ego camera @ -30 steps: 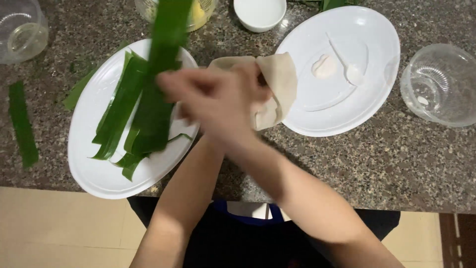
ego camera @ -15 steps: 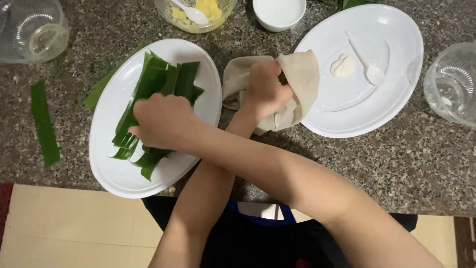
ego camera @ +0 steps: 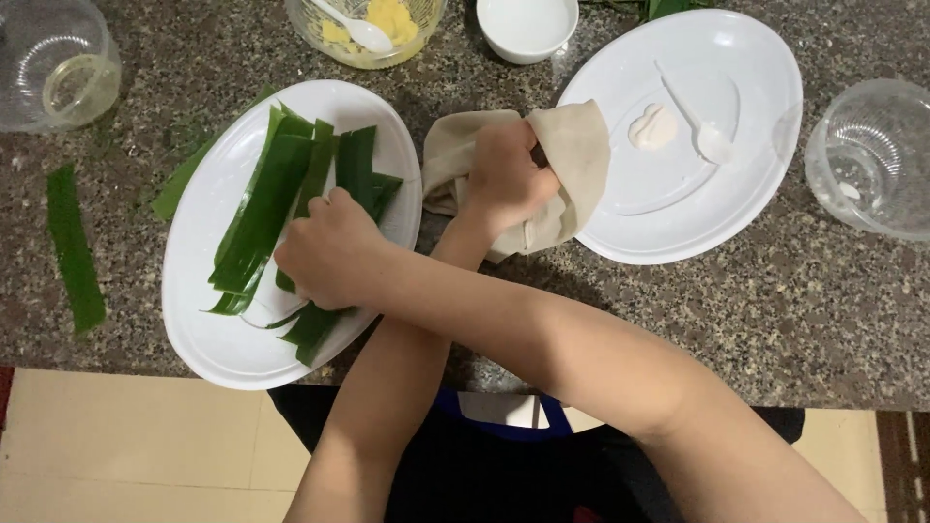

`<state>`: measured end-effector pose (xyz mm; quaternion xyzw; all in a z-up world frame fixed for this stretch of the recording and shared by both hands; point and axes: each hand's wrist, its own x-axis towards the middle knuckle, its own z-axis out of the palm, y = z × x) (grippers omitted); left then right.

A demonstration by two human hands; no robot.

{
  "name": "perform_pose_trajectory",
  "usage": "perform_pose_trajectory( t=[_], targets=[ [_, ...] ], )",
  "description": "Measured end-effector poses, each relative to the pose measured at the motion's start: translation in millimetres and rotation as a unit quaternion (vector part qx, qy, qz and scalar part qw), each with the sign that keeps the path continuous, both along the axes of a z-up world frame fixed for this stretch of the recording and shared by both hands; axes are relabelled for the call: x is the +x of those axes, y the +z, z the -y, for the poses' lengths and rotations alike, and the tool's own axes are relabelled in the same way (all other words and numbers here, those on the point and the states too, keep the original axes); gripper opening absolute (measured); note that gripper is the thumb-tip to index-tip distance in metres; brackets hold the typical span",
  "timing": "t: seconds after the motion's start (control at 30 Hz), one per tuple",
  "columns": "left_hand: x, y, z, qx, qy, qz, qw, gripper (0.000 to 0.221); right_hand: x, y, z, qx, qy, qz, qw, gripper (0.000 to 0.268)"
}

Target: The person cleans long green leaves with a cloth and then tears them into thin strips by hand.

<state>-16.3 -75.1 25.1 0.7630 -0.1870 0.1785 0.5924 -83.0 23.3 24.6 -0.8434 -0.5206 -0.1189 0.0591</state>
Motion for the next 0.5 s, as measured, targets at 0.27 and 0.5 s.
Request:
perform_pose_trajectory(
  t=[0.27, 0.5],
  targets=[
    [7.5, -6.5, 5.9, 0.057, 0.049, 0.021, 0.997, 0.037, 19.5, -15.5, -15.6, 0.005, -0.032, 0.041, 0.999, 0.022],
    [7.5, -4.4, 6.3, 0.068, 0.064, 0.010, 0.996, 0.031, 26.1, 8.6, -14.0, -0.026, -0.037, 0.096, 0.994, 0.025]
  ],
)
